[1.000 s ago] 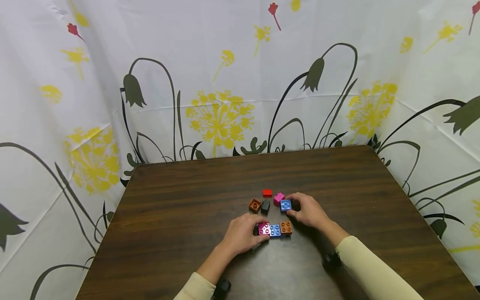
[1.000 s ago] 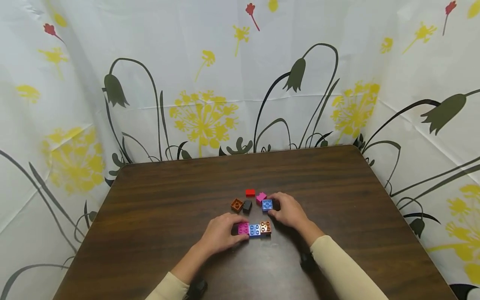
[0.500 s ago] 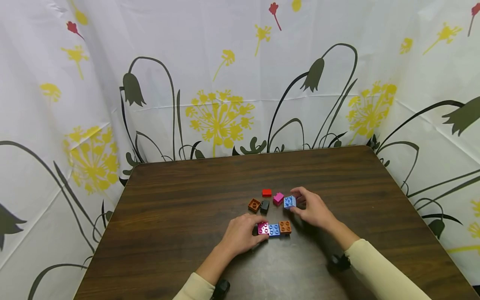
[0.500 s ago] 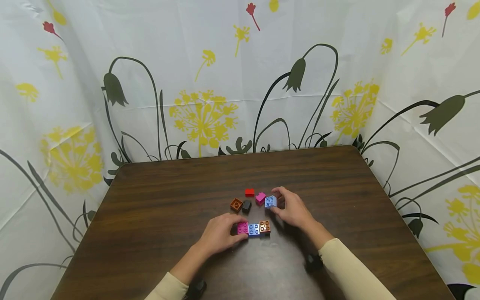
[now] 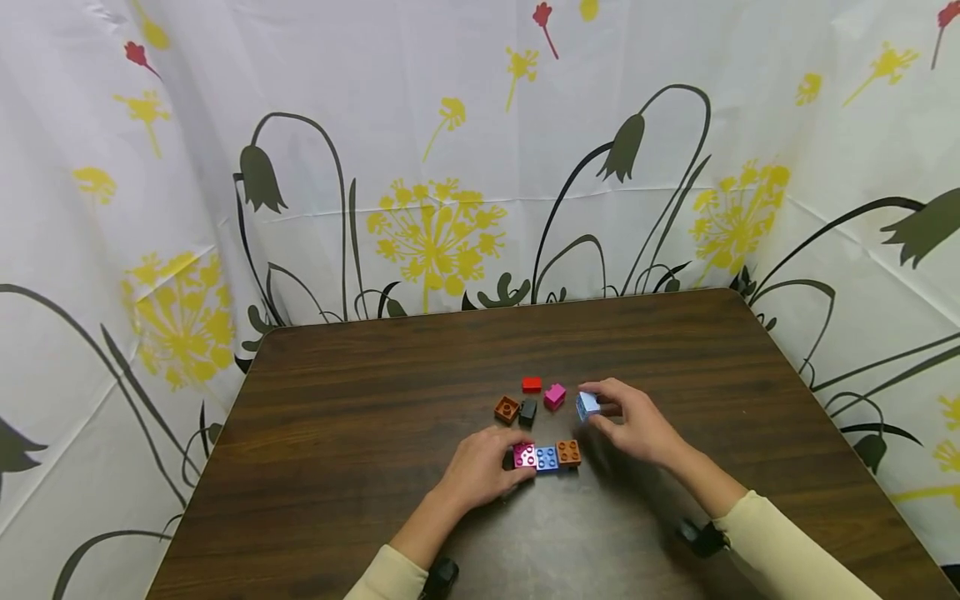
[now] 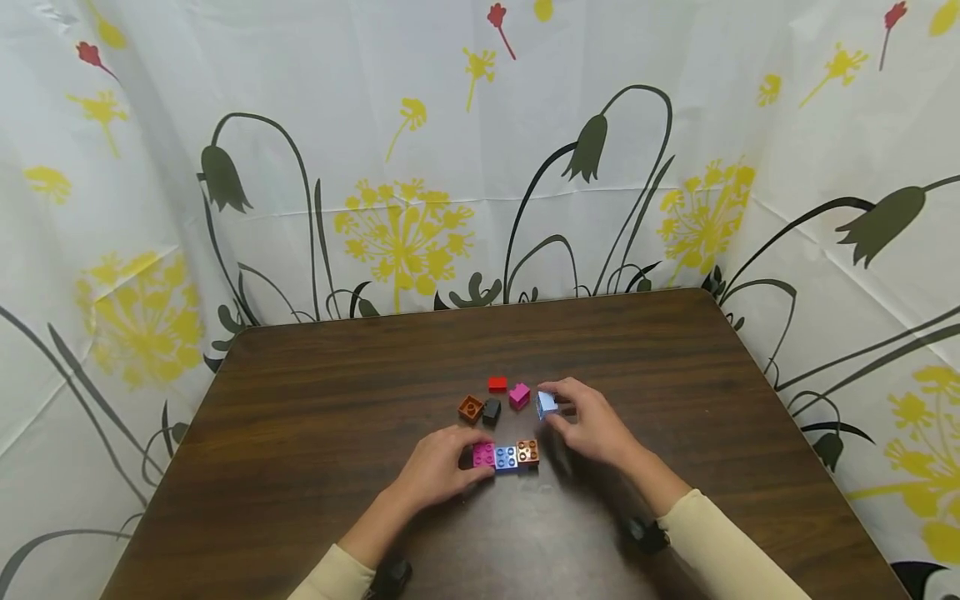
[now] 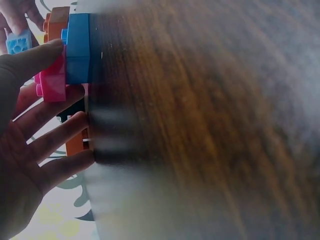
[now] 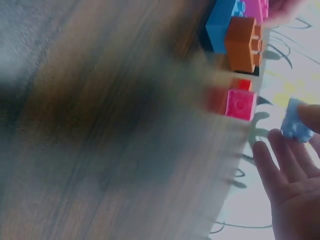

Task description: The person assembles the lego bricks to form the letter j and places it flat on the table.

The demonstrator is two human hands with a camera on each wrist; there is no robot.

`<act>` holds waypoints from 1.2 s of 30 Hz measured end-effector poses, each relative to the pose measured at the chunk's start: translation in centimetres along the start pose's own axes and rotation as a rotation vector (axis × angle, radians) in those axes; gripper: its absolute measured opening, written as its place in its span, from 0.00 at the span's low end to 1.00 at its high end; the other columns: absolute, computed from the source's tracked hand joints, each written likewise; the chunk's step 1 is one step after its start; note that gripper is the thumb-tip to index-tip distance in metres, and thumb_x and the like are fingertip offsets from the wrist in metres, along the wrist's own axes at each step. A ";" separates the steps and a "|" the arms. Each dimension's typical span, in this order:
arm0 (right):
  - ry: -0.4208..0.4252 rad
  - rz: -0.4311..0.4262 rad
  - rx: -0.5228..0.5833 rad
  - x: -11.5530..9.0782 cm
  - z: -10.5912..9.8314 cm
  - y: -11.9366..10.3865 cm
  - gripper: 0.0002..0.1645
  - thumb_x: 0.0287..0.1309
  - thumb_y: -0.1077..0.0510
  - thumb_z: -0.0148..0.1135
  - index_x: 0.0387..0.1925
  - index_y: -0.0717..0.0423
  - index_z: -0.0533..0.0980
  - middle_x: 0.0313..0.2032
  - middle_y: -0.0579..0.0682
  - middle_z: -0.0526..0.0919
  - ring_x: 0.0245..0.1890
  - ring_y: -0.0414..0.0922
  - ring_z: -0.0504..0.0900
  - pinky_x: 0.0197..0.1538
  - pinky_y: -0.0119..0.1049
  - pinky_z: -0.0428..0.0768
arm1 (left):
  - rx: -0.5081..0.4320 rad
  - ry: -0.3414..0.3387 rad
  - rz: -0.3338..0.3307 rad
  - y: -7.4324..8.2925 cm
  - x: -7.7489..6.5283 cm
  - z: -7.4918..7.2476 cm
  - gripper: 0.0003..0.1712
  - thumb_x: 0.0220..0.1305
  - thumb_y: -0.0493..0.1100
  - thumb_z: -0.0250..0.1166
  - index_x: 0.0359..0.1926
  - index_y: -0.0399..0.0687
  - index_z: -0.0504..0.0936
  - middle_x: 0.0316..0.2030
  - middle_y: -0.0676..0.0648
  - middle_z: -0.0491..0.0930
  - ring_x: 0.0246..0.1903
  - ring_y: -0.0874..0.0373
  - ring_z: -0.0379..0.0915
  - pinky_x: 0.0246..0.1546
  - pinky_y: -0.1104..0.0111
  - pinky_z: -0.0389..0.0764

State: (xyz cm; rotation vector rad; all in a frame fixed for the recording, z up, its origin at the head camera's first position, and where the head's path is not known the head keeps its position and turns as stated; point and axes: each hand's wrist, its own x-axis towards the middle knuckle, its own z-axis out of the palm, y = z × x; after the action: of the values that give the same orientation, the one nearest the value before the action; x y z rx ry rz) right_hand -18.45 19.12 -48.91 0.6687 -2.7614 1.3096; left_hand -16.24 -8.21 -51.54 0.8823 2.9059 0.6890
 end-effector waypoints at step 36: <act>-0.066 -0.234 -0.268 -2.2 2.7 -1.3 0.21 0.53 0.58 0.74 0.51 0.52 0.83 0.47 0.39 0.81 0.43 0.36 0.81 0.45 0.40 0.80 | -0.009 -0.004 -0.014 -0.2 0.1 0.3 0.23 0.56 0.60 0.72 0.51 0.60 0.84 0.44 0.57 0.83 0.40 0.63 0.76 0.40 0.63 0.77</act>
State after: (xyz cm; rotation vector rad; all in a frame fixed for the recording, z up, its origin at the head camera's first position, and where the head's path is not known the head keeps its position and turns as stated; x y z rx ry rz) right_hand -15.45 17.21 -50.10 0.9898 -2.7315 0.8694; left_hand -16.43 -8.18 -51.89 0.8605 2.9001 0.6983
